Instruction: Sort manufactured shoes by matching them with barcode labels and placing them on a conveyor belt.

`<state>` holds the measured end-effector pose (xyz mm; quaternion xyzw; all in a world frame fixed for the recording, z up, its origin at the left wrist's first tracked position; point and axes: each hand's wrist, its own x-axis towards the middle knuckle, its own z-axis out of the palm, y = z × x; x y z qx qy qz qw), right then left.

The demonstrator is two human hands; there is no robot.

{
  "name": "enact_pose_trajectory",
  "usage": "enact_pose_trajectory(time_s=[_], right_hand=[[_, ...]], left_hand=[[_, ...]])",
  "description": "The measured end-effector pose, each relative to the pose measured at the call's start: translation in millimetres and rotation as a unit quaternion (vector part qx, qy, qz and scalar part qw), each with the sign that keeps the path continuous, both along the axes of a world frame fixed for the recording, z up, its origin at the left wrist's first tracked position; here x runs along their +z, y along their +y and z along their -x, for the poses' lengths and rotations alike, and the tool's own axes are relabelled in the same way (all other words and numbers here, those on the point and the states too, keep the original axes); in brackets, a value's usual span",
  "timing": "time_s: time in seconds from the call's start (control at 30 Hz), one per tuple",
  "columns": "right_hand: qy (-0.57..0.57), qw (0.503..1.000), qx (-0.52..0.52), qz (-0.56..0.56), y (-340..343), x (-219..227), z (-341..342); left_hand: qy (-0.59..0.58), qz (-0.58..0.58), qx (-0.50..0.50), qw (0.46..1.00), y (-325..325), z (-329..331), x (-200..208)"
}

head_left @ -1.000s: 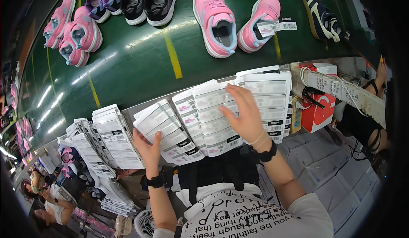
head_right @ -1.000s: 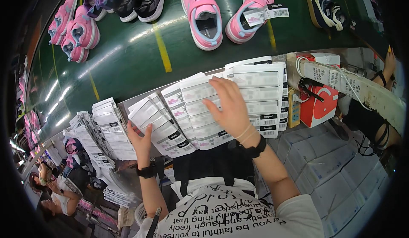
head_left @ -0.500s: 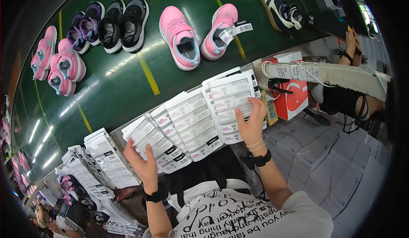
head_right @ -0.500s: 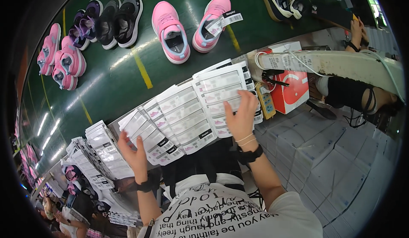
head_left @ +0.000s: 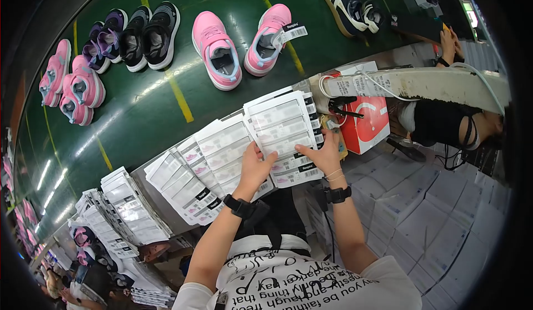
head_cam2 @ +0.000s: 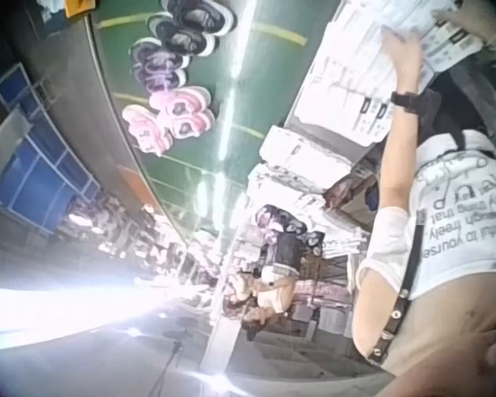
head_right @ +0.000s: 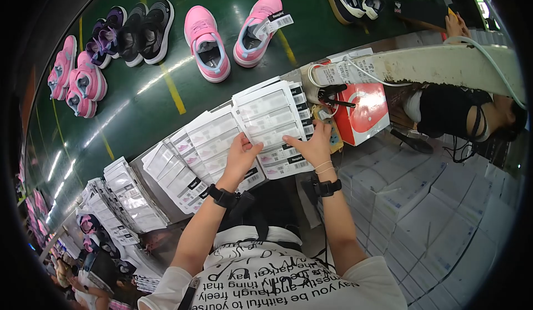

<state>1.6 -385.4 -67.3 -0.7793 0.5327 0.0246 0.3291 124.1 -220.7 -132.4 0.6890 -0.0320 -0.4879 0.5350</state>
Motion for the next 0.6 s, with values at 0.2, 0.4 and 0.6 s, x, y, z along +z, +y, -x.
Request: enact_pose_trajectory(time_s=[0.2, 0.4, 0.6], right_hand=[[-0.027, 0.992, 0.06, 0.109, 6.5, -8.1, 9.5], [-0.12, 0.99, 0.047, -0.057, 4.8, -7.6, -0.6], [-0.085, 0.979, 0.088, -0.16, -10.2, -2.1, -8.4]], left_hand=[[-0.046, -0.025, -0.033, 0.998, 1.0, 0.2, 5.0], [-0.016, 0.024, -0.013, 0.999, 10.0, -2.2, 4.4], [0.01, 0.02, 0.028, 0.999, 5.0, -4.2, 16.4]])
